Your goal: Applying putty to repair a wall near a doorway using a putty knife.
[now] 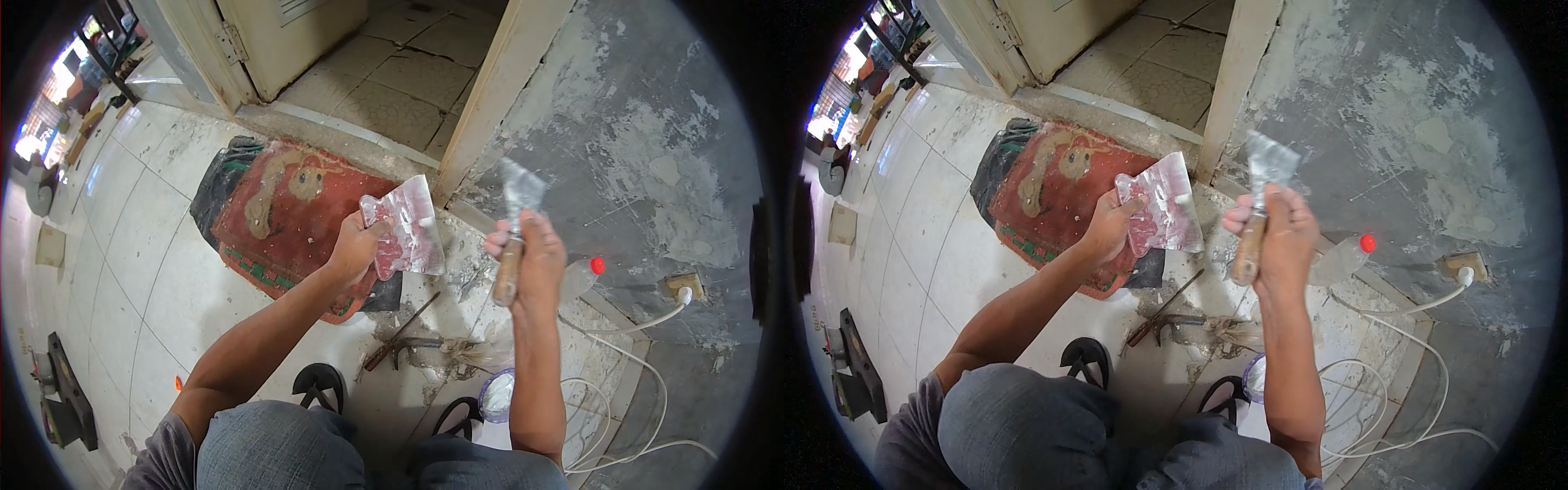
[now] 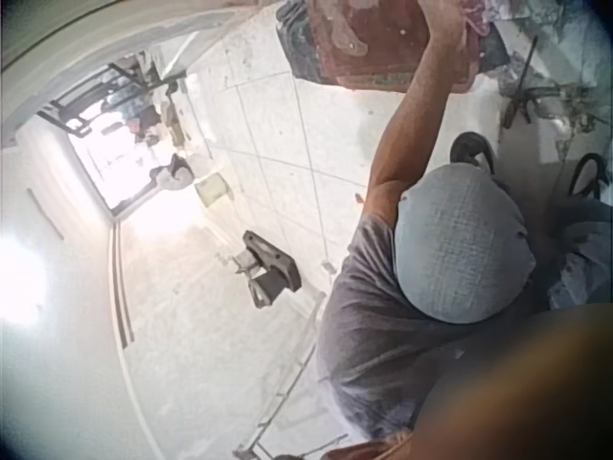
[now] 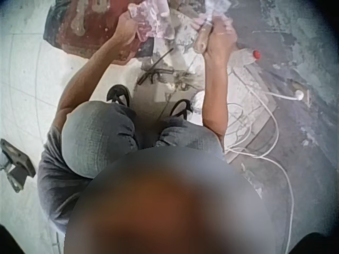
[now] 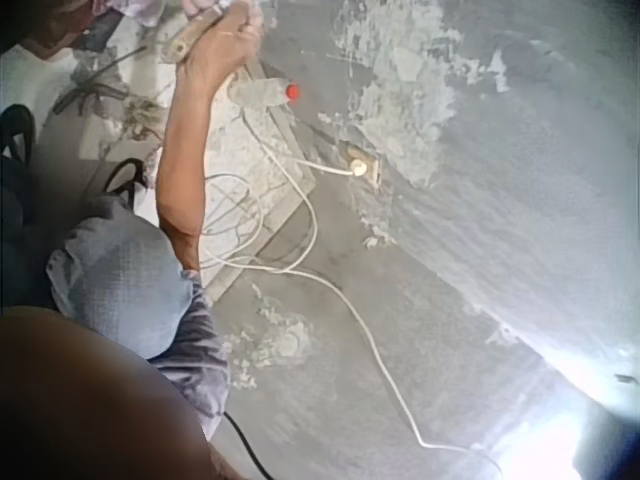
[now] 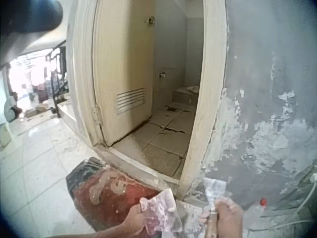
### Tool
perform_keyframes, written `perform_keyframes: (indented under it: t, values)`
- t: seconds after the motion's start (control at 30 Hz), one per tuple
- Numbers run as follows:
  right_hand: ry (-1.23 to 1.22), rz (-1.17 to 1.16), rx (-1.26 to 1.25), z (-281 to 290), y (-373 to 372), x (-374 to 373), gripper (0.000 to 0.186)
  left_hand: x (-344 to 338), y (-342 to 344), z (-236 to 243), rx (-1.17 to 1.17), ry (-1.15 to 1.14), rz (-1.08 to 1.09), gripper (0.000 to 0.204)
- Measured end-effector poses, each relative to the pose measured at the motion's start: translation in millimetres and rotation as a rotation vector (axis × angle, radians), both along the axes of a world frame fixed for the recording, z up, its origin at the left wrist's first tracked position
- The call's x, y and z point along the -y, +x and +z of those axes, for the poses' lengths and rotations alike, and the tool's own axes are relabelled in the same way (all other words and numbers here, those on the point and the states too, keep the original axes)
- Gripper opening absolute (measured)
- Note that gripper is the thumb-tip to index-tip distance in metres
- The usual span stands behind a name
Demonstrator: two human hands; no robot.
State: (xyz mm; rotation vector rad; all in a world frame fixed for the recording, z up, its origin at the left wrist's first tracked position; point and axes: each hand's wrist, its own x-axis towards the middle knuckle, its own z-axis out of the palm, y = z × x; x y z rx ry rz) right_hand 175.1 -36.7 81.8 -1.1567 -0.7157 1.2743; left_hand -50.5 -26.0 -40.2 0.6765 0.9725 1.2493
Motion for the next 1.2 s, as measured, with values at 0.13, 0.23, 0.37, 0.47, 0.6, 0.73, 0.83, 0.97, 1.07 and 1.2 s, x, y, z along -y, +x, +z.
perform_keyframes:
  t: [0.13,0.23,0.37,0.47,0.6,0.73,0.83,0.97,1.07,1.2]
  values:
    - [-0.075,0.057,-0.012,-23,-14,-19,0.019,3,7,5,0.031,-0.009,-0.017,0.017]
    - [-0.079,0.049,-0.033,-21,-17,-28,0.018,5,8,10,0.038,0.013,-0.008,0.017]
    - [-0.018,0.033,-0.056,-2,-4,-27,0.017,4,5,11,0.0,0.01,-0.039,0.019]
    - [0.131,0.046,-0.013,21,14,-8,0.018,3,3,15,-0.019,-0.007,0.007,0.016]
    - [0.179,0.055,-0.004,22,30,10,0.02,0,7,17,0.012,-0.004,-0.011,0.015]
    - [0.184,0.222,-0.105,15,36,6,0.028,-1,12,20,0.02,-0.002,-0.018,0.015]
    - [0.171,0.279,-0.061,10,43,3,0.034,0,17,21,0.036,0.007,-0.025,0.015]
    - [0.452,0.317,0.691,2,53,-10,0.042,3,9,20,-0.013,0.037,-0.013,0.015]
    - [0.798,0.176,1.411,-2,59,-20,0.054,5,6,18,-0.011,0.039,0.007,0.016]
    - [0.646,0.172,1.662,-3,79,-1,0.055,6,5,5,-0.045,-0.002,-0.013,0.016]
